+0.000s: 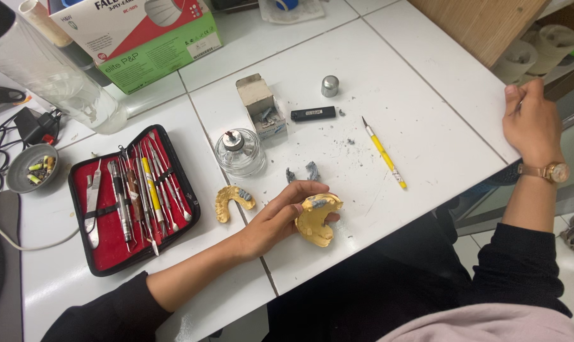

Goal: The person holds a yellow dental stone model in one hand and uses a metal wax carving tool to add and shape gray wax on the teeth of the model, occasionally dipping the tool in a glass dish and rotating the model to work different areas. A second model rests on the bench beside the tool kit.

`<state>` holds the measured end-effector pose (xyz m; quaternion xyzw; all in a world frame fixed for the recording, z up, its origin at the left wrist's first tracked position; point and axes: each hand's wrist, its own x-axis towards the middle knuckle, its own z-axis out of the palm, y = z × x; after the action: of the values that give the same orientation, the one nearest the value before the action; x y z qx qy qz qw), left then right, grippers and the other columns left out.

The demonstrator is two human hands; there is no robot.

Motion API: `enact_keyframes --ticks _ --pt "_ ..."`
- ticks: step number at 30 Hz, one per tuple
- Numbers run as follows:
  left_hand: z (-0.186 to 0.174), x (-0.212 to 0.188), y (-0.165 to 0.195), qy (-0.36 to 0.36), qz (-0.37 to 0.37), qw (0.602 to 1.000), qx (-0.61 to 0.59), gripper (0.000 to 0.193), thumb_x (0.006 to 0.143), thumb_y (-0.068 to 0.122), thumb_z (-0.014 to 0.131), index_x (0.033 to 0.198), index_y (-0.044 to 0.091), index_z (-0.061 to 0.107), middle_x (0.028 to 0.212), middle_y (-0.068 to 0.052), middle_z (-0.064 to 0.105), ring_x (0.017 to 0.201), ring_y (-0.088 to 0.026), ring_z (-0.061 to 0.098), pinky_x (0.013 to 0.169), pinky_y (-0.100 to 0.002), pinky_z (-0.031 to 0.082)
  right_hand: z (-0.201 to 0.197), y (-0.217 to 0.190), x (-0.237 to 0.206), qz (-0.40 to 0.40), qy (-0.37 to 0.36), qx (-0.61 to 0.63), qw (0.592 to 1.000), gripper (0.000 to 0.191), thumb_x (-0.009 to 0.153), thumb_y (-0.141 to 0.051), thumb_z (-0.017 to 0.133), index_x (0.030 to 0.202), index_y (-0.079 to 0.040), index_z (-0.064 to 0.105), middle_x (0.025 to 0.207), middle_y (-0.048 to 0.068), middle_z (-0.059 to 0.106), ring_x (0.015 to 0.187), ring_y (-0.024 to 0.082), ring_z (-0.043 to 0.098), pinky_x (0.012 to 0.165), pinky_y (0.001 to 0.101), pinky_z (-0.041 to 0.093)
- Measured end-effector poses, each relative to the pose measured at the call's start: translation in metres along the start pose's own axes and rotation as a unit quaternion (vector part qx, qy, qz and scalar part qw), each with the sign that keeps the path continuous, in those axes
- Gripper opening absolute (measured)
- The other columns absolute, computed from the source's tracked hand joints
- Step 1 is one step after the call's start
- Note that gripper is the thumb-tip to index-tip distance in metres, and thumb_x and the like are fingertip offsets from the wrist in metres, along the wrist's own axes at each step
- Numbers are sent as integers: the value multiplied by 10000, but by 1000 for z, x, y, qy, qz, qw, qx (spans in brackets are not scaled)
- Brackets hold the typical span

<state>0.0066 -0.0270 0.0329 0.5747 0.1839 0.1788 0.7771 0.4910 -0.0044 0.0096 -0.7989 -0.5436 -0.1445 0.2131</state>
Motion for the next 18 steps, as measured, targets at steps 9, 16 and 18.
enact_keyframes --ticks 9,16,18 --pt "8 -2 -2 40 -4 999 -13 488 1000 124 269 1484 90 320 1481 -147 427 1382 -288 531 1204 -463 401 -1 3 2 -35 14 51 998 353 1244 -273 518 1035 10 534 865 287 677 902 500 662 784 577 529" --pt "1 -3 -5 19 17 999 -43 504 1009 111 255 1509 80 307 1489 -159 410 1406 -307 512 1230 -476 370 3 3 1 -18 16 52 998 351 1225 -270 536 1017 13 532 881 281 683 886 494 668 754 579 531" --pt "1 -3 -4 16 15 998 -53 497 1014 115 253 1506 77 310 1489 -155 404 1406 -307 510 1227 -484 375 2 0 0 -9 19 42 999 350 1219 -279 544 1018 7 540 861 284 679 887 502 663 740 581 527"
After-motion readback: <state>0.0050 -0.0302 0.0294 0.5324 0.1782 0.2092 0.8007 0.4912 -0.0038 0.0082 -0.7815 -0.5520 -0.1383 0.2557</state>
